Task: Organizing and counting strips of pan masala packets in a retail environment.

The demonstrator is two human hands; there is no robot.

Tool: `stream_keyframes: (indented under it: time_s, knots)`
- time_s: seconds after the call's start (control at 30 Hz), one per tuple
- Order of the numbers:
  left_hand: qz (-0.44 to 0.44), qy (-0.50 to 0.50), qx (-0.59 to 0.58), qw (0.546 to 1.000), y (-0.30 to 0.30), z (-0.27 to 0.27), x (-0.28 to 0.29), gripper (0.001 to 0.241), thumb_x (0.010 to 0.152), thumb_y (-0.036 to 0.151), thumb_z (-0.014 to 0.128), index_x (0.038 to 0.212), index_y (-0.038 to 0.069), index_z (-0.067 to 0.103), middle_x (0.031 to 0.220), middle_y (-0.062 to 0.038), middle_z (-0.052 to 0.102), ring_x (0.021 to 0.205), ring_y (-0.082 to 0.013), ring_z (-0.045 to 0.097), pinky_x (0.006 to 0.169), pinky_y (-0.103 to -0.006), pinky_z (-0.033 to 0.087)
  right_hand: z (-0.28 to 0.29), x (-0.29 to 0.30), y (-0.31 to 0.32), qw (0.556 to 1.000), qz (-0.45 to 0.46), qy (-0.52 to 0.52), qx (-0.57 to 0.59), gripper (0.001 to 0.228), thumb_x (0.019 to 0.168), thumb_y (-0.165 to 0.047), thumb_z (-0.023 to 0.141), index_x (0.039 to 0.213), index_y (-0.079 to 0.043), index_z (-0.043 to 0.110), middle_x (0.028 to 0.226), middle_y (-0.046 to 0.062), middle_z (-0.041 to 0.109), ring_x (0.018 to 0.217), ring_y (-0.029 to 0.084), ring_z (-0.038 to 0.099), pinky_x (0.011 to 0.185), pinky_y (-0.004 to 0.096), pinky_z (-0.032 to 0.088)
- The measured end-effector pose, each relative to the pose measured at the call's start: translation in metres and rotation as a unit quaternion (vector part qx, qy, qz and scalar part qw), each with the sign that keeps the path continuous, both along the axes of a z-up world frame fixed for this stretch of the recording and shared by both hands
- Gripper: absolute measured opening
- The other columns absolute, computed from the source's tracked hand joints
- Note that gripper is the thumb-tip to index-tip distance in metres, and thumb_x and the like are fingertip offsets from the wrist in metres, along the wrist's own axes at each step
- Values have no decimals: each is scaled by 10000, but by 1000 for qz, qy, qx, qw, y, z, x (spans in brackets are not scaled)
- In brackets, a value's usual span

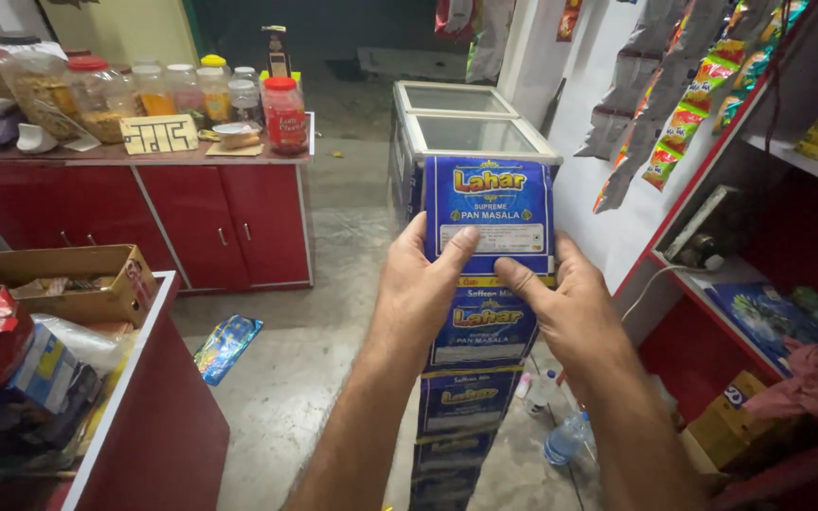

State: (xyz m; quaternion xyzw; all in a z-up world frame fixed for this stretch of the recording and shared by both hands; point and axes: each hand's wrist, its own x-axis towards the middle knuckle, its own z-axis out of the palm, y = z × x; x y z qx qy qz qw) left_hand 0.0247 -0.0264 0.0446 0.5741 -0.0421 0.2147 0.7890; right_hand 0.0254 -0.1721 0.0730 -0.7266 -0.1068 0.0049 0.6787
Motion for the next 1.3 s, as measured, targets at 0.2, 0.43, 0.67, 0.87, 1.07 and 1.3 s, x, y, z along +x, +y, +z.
stream_keyframes:
  time_s: [0.2,0.43,0.67,0.87,1.07,1.3]
  knots:
    - [-39,88,60,994,10,20,-14,276,928,207,679,1151,46,652,982,-75,768,828,-142,743,700,-305,627,8,5,12,998,-23,-48,26,293,942,-167,656,1218,-73,627,1039,78,777,883,128,739,767,283,599]
    - [-65,28,50,996,27,13,3,254,927,155,691,1149,38,653,999,-81,762,845,-129,732,722,-295,624,3,17,24,990,1,-102,94,297,952,-128,666,1225,-26,609,1058,98,756,877,135,728,761,290,605]
    - [-68,28,43,996,49,12,8,276,934,178,706,1133,2,630,992,-105,757,840,-136,728,714,-305,615,4,20,44,986,1,-118,121,312,933,-86,690,1223,-7,606,1057,108,758,870,150,741,749,297,631]
    - [-95,52,36,993,66,0,15,344,934,227,692,1211,32,630,993,-100,763,833,-135,726,707,-296,603,1,28,57,984,-14,-121,132,325,934,-78,695,1237,0,607,1046,117,754,851,163,738,735,311,634]
    - [-134,30,31,990,78,-13,17,340,941,232,697,1214,30,688,1000,-88,759,838,-133,710,716,-299,599,-1,30,71,984,-13,-128,123,352,940,-94,703,1260,20,610,1060,125,752,864,160,737,743,308,632]
    - [-133,82,43,987,92,-11,16,371,941,308,678,1189,33,702,973,-87,765,830,-142,731,724,-311,613,-3,44,83,987,-66,-129,65,603,895,-117,737,1440,25,521,1160,149,757,971,172,749,795,285,623]
